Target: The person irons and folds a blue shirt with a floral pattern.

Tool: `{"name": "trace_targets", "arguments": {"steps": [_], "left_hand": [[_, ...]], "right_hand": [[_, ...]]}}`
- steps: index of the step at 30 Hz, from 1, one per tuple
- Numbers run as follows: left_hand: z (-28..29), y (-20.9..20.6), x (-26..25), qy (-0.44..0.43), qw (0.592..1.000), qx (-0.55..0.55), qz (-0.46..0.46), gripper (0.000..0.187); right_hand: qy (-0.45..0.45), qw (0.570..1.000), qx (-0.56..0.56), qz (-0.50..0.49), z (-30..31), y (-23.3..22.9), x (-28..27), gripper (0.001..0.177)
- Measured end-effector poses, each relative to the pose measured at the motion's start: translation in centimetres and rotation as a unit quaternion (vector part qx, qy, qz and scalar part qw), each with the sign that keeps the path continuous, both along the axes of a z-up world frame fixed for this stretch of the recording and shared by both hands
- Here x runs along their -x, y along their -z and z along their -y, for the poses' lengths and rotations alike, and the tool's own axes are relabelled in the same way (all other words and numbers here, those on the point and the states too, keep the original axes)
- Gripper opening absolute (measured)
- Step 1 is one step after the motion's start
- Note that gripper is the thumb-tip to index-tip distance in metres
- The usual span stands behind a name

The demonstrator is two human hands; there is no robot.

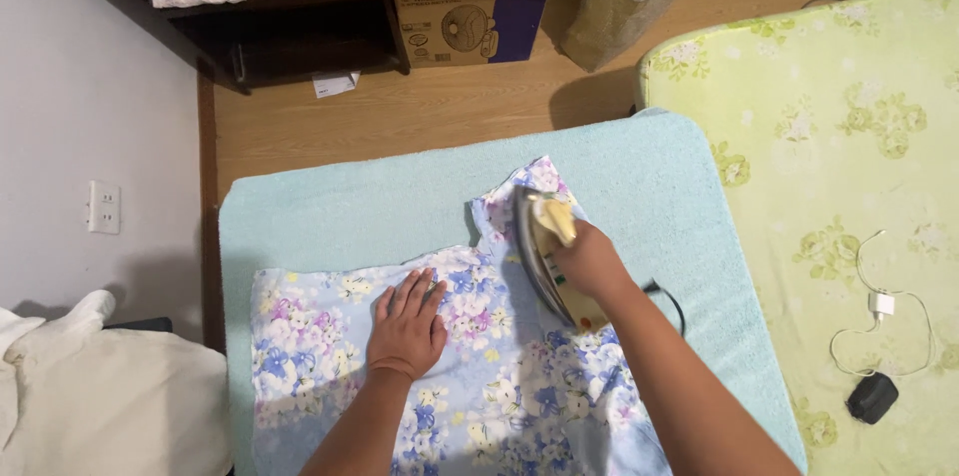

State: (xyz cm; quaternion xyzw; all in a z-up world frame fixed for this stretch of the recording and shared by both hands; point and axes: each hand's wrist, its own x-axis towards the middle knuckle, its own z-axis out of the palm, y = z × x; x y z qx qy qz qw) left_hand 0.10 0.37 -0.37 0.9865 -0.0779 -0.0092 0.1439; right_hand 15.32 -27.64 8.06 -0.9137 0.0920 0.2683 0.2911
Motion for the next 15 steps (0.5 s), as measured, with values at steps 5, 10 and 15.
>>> {"name": "trace_targets", "arguments": {"steps": [5, 10, 15], "left_hand": [[-0.1, 0.0, 0.1, 0.002, 1.000, -0.005, -0.010, 0.056], [-0.1, 0.1, 0.1, 0.000, 1.000, -0.011, -0.011, 0.056], [-0.1, 0.2, 0.1, 0.000, 1.000, -0.009, 0.006, 0.055]], "right_hand": [[0.060, 0.996, -0.014, 0.063, 0.2, 0.2, -1.0, 0.029], [0.076, 0.992, -0.039, 0.092, 0.4, 3.0, -5.4, 0.026], [0.071, 0.991, -0.111, -0.027, -0.3, -1.6, -5.4, 0.028]]}}
